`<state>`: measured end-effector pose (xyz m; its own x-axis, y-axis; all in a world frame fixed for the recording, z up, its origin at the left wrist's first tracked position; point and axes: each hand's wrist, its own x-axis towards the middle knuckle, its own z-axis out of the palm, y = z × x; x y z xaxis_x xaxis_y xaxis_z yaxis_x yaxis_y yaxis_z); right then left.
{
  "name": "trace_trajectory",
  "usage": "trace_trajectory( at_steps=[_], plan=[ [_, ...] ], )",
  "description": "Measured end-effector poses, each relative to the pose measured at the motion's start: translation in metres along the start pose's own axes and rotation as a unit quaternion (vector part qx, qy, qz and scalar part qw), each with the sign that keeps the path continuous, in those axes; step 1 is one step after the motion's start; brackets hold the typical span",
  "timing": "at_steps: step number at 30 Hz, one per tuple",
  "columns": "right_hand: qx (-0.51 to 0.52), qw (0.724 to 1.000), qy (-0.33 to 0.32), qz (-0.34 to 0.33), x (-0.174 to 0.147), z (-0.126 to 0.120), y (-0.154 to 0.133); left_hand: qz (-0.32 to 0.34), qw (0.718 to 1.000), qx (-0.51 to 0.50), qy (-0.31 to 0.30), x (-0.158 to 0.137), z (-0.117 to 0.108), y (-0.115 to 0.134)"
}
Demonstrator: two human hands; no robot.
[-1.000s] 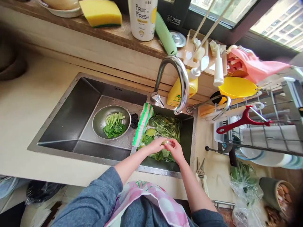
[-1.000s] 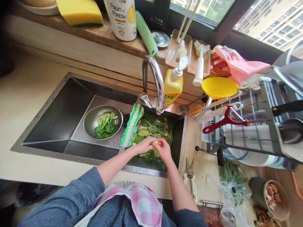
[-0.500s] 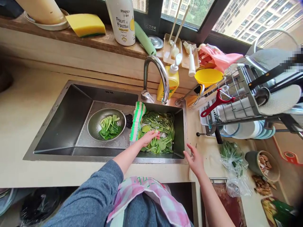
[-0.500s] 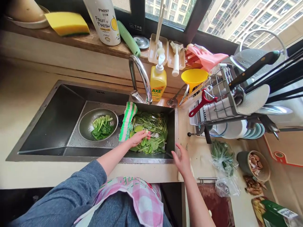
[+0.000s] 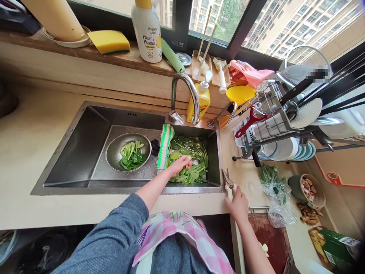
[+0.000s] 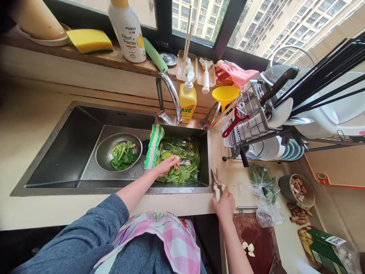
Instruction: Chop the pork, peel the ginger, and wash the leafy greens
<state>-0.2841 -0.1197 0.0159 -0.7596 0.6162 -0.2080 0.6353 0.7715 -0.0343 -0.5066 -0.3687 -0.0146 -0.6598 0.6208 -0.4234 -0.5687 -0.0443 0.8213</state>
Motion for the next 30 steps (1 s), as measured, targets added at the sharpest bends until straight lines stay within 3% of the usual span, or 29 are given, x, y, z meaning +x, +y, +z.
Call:
trace_trajectory(
  at_steps=[2,5,11,17,25,28,30],
  plan=[
    [0.064,0.996,0.016,-0.060,-0.003,-0.003,-0.023,0.010,0.998,0.064,-0.021,-0.002,0.004,0.001],
    [0.171,0.973,-0.026,-0.153,-0.007,-0.005,-0.059,0.018,0.990,0.128,-0.062,-0.006,0.010,-0.001],
    [0.239,0.943,-0.130,-0.192,-0.011,-0.014,-0.096,0.037,0.976,0.177,-0.123,-0.018,0.013,-0.006],
    [0.245,0.929,-0.164,-0.222,-0.014,-0.029,-0.099,0.025,0.981,0.166,-0.095,-0.028,0.011,-0.005],
    [0.272,0.916,-0.175,-0.236,-0.014,-0.023,-0.096,0.008,0.982,0.173,-0.080,-0.032,0.014,-0.006],
    [0.274,0.914,-0.185,-0.234,-0.012,-0.021,-0.087,-0.002,0.979,0.184,-0.085,-0.030,0.017,-0.008],
    [0.275,0.921,-0.159,-0.226,-0.008,-0.020,-0.072,0.002,0.982,0.167,-0.090,-0.027,0.020,-0.010]
  ],
)
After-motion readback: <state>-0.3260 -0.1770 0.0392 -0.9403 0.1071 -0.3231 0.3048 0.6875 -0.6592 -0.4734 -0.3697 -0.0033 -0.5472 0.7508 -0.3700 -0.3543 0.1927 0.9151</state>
